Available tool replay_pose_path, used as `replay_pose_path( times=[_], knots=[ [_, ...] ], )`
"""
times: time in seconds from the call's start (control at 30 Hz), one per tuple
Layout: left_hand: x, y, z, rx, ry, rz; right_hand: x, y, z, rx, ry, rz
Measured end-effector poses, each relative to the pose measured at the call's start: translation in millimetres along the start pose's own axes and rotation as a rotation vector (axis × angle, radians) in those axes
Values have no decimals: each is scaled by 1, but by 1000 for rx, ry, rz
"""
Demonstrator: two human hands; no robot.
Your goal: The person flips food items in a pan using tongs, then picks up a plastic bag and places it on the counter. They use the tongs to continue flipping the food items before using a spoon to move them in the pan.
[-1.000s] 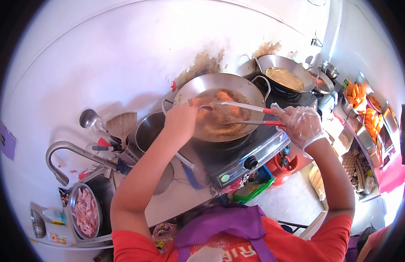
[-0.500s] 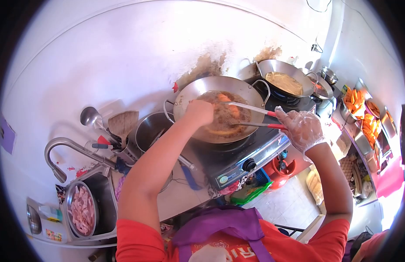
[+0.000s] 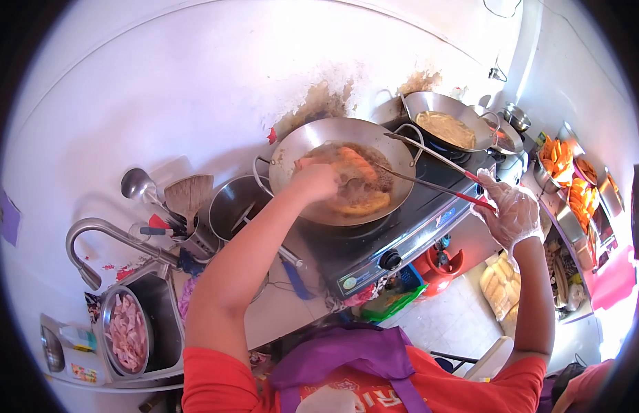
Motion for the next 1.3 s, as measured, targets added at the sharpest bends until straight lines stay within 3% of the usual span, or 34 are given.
replay_pose_path(
  times=[0.13, 0.23, 0.33, 0.43, 0.53, 0.73, 0.93, 1.03, 1.13, 1.3],
  knots=[
    [-3, 5, -5, -59, 31, 0, 1, 2, 1, 0, -8, -22],
    [-7, 7, -5, 11, 13, 22, 1, 9, 2, -38, -24, -49],
    [-23, 4, 6, -197, 39, -320, 3, 9, 2, -136, -80, 21],
    [-25, -4, 17, -347, 73, -328, 5, 7, -1, -160, -136, -25],
    [-29, -12, 23, -332, 69, -422, 13, 6, -8, -81, -149, -27],
    [-18, 7, 0, -326, 40, -498, 24, 11, -22, -188, -162, 2],
    [-34, 9, -17, -175, 0, -238, 23, 11, -39, -171, -99, 16],
    [-35, 9, -21, -104, 0, -220, 17, 11, -39, -153, -66, 14],
    [-30, 10, -26, -45, 129, -165, 10, 9, -31, -163, -54, 13],
    [-36, 12, -24, -3, 117, -141, 6, -9, -12, -169, -80, -21]
  ],
)
Point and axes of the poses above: each hand's wrist, its own z-axis away from the middle knuckle, its own y-axis out of the palm, x = y × z, the point moved 2 cm from there along -z, towards the middle knuckle, and after that the axes turned 11 degrees about z, right-handed, at the moved point
